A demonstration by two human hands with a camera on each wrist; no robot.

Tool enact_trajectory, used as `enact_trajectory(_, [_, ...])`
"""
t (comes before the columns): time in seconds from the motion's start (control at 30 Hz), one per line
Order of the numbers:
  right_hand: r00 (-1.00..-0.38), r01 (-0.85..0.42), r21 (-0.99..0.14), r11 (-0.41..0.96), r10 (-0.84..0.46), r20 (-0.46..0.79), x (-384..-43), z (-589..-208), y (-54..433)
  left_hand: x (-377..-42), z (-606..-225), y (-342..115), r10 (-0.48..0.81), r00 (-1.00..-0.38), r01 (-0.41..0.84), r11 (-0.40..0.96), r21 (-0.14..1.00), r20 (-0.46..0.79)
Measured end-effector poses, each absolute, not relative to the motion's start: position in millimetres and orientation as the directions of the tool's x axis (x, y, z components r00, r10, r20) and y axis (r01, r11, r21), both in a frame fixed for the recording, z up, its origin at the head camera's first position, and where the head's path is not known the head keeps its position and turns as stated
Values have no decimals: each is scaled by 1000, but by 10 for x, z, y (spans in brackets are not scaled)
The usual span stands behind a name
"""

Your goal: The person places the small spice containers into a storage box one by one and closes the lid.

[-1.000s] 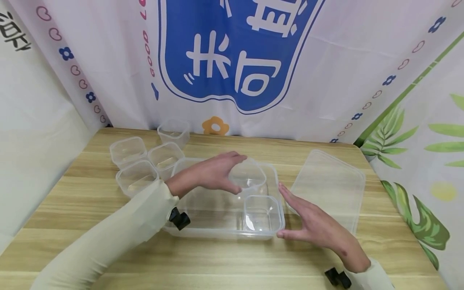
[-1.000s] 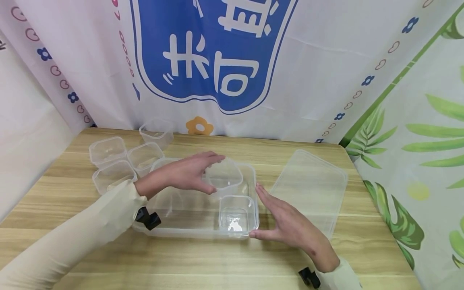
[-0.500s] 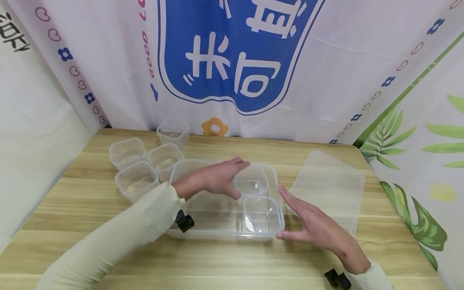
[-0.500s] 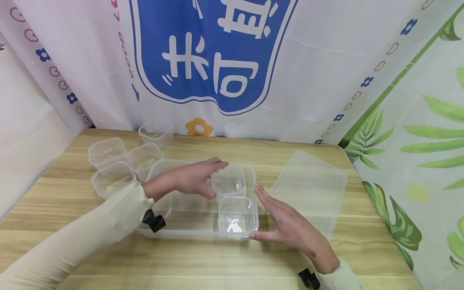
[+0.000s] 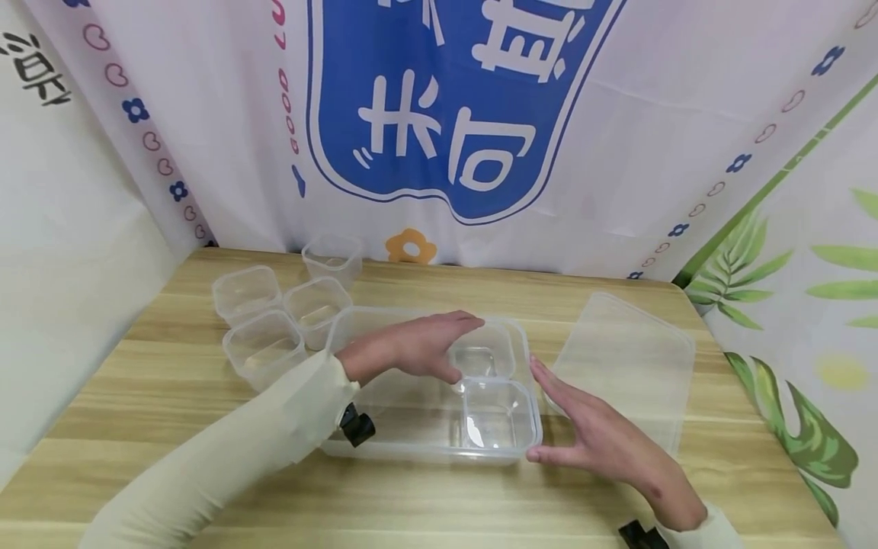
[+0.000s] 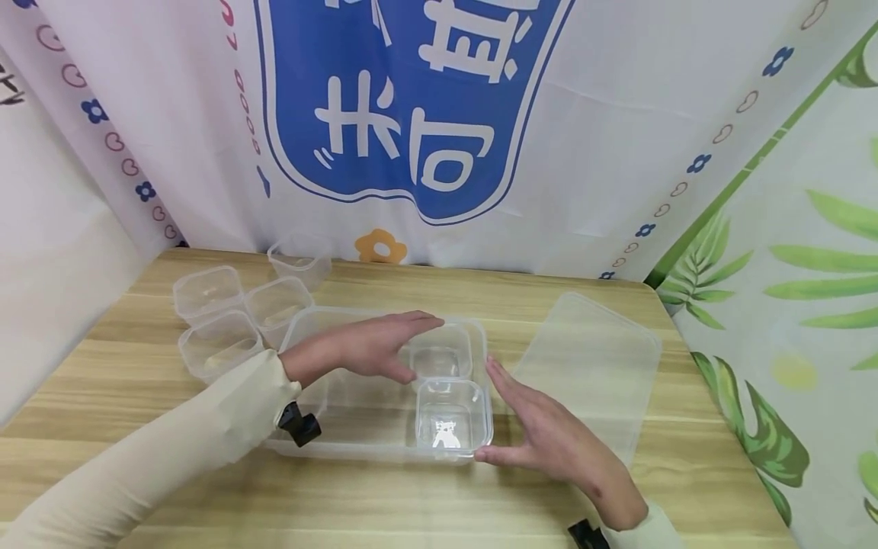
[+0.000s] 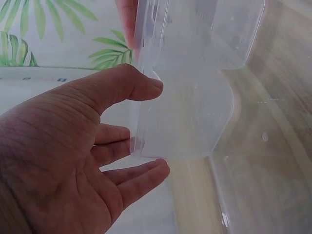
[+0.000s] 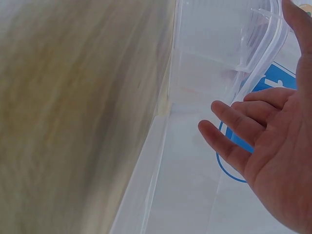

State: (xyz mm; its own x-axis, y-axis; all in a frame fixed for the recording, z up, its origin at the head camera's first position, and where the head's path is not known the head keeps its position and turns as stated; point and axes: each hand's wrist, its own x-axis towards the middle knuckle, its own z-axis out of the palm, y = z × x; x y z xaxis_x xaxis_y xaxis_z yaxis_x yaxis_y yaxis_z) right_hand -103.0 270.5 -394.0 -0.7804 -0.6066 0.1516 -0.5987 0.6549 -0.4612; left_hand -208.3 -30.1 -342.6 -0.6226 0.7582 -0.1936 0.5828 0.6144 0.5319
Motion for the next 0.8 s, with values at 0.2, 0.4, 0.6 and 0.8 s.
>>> enact_trajectory(0.2, [-774,-606,-461,648,-613,157,-1044,-3950,2709,-2070,-3407,-297,754,-626,619,637,460,-202])
enact_trajectory(0.4, [-778,-601,-467,649,-609,154,-1056,-3930,2714,-2088,-3403,-303,775,-601,651,616,444,-194])
enact_trajectory(0.6, [-781,-594,-472,651,-608,144,-1047,-3930,2719,-2080,-3405,-293,779,-596,655,611,445,-193])
enact_trajectory(0.8, [-781,-592,-478,649,-609,140,-1036,-3936,2725,-2076,-3407,-253,774,-603,662,619,421,-190])
